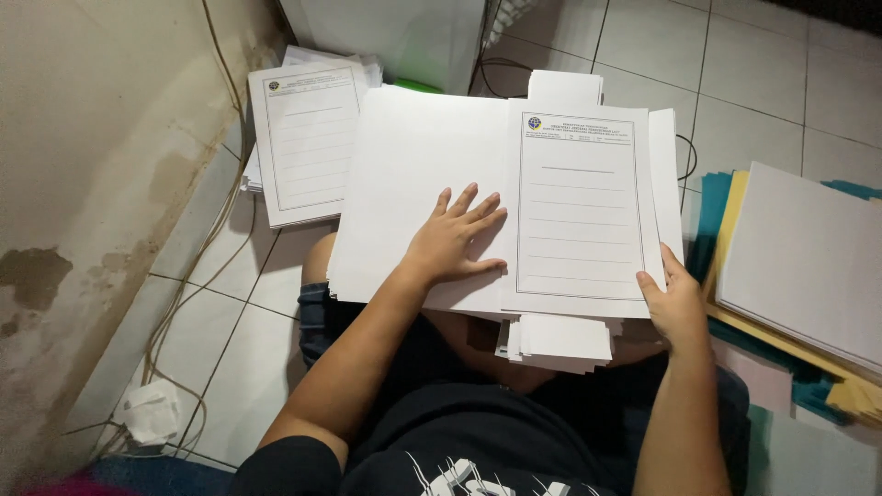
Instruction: The person sits on the floor and repeatedly folds printed sheets in half, then smooths them flat. The person places each folded sheet onto a growing stack on the floor.
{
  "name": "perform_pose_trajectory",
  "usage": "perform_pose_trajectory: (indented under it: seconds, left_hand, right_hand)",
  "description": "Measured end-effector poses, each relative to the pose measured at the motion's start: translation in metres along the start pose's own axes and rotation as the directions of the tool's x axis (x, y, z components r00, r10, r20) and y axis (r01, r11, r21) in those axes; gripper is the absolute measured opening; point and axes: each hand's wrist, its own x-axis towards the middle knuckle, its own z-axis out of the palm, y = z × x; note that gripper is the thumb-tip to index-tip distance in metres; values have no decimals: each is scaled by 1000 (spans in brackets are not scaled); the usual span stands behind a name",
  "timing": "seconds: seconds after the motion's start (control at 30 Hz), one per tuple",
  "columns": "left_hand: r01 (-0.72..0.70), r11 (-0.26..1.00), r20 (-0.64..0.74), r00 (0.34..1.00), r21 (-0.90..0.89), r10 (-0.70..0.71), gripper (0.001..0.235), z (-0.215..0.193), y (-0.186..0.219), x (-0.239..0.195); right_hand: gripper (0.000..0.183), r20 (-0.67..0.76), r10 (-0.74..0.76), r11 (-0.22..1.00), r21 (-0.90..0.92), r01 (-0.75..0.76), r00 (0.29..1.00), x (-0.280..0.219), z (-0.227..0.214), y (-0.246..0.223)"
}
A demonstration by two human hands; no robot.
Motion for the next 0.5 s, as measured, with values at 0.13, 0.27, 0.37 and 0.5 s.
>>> perform_pose_trajectory:
  seconds: [0.13, 0.27, 0.37, 0.5]
  left_hand:
    - [-4, 1000, -6, 1000, -15, 4, 88, -4, 1, -1]
    - [-14, 1000, -7, 1000, -1, 14, 87, -2, 1, 1]
    - [-11, 1000, 5, 1000, 21, 11, 85, -2, 2, 1]
    - [-1, 999, 8, 1000, 51, 0, 78, 1, 3, 2]
  right_hand:
    - [61, -3, -7, 1000, -21, 7, 1000, 1, 4, -1]
    - [59, -32, 23, 998, -57, -24, 999, -5, 6, -10]
    - [57, -63, -17, 997, -72, 13, 998, -4, 10, 2]
    - [57, -112, -108, 994, -11, 107, 988, -8, 16, -1]
